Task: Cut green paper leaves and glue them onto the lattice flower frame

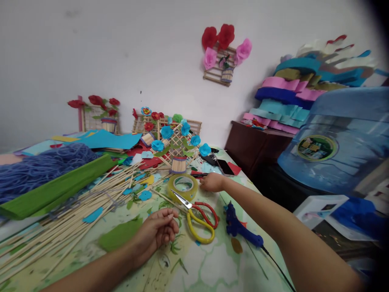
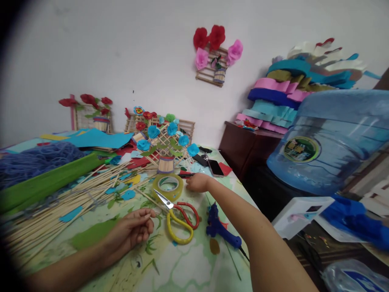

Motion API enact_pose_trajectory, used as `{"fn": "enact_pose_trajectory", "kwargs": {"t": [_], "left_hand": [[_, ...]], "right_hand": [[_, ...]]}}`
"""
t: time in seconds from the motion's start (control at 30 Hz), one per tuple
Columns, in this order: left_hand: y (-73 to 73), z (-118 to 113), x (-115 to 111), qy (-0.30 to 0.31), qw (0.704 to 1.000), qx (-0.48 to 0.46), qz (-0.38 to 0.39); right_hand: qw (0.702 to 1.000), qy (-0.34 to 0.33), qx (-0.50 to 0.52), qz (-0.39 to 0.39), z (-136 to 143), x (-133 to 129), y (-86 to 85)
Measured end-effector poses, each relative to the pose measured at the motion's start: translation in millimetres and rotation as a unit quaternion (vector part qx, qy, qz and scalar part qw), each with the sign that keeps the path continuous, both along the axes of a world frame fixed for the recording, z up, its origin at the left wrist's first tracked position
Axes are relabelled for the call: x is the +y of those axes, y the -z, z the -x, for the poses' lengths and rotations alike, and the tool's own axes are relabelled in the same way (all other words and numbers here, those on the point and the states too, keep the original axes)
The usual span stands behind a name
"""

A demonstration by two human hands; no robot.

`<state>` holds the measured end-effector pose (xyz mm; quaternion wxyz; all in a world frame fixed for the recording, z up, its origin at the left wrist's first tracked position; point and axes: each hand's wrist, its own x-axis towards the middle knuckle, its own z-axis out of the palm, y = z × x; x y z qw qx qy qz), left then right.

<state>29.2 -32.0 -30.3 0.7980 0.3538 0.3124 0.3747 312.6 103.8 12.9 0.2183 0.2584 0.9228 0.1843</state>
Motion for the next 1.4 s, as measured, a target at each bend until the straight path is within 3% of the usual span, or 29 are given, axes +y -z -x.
{"fn": "enact_pose_trajectory", "kwargs": {"t": [0.23,0.43,0.53,0.6,0.67,0.73,0.83,0.9,1.0,1.1,1.17,1.27,1.4], "left_hand": [[-1.3,0,-2,0.001,1.0,-0.006,0.003],[-4.2,2,-4,-0.007,1.0,-0.006,-0.003],[-5.1,2,-4,-0.009,1.0,-0.02,0.0],[-5.6,2,-6,-0.006,0.999,-0.033,0.01],[-6.1,2,-9,0.004,0.999,-0.045,0.022],[-7.2,1,-14,0.007,0.998,-0.067,0.022],[-11.1,0,-20,-0.013,0.995,-0.099,0.005],[-14.9,0,-23,-0.04,0.994,-0.1,0.002],[-18.7,1,-21,-0.09,0.992,-0.092,0.003],[-17.1,2,-17,-0.115,0.988,-0.1,-0.025],[-14.8,2,-16,-0.115,0.988,-0.093,-0.043],[-13.8,0,-17,-0.109,0.99,-0.076,-0.044],[-17.4,-3,-22,-0.081,0.994,-0.062,-0.039]], "right_hand": [[0.996,0.002,0.069,-0.062,-6,-31,-12.8],[0.973,0.022,0.189,-0.134,17,-97,-33.8],[0.895,-0.063,0.385,-0.216,35,-145,-44.9],[0.855,-0.123,0.428,-0.265,53,-176,-47.7],[0.852,-0.156,0.429,-0.255,75,-198,-43.1],[0.857,-0.184,0.445,-0.185,98,-208,-29.9],[0.845,-0.215,0.475,-0.123,129,-204,-0.3],[0.837,-0.196,0.499,-0.112,141,-193,17.9],[0.834,-0.173,0.509,-0.127,144,-179,33.5],[0.837,-0.176,0.493,-0.157,138,-176,36.7],[0.827,-0.17,0.52,-0.131,134,-181,35.7],[0.759,-0.087,0.642,-0.055,132,-190,34.6],[0.611,0.146,0.778,-0.004,140,-190,35.1]]}}
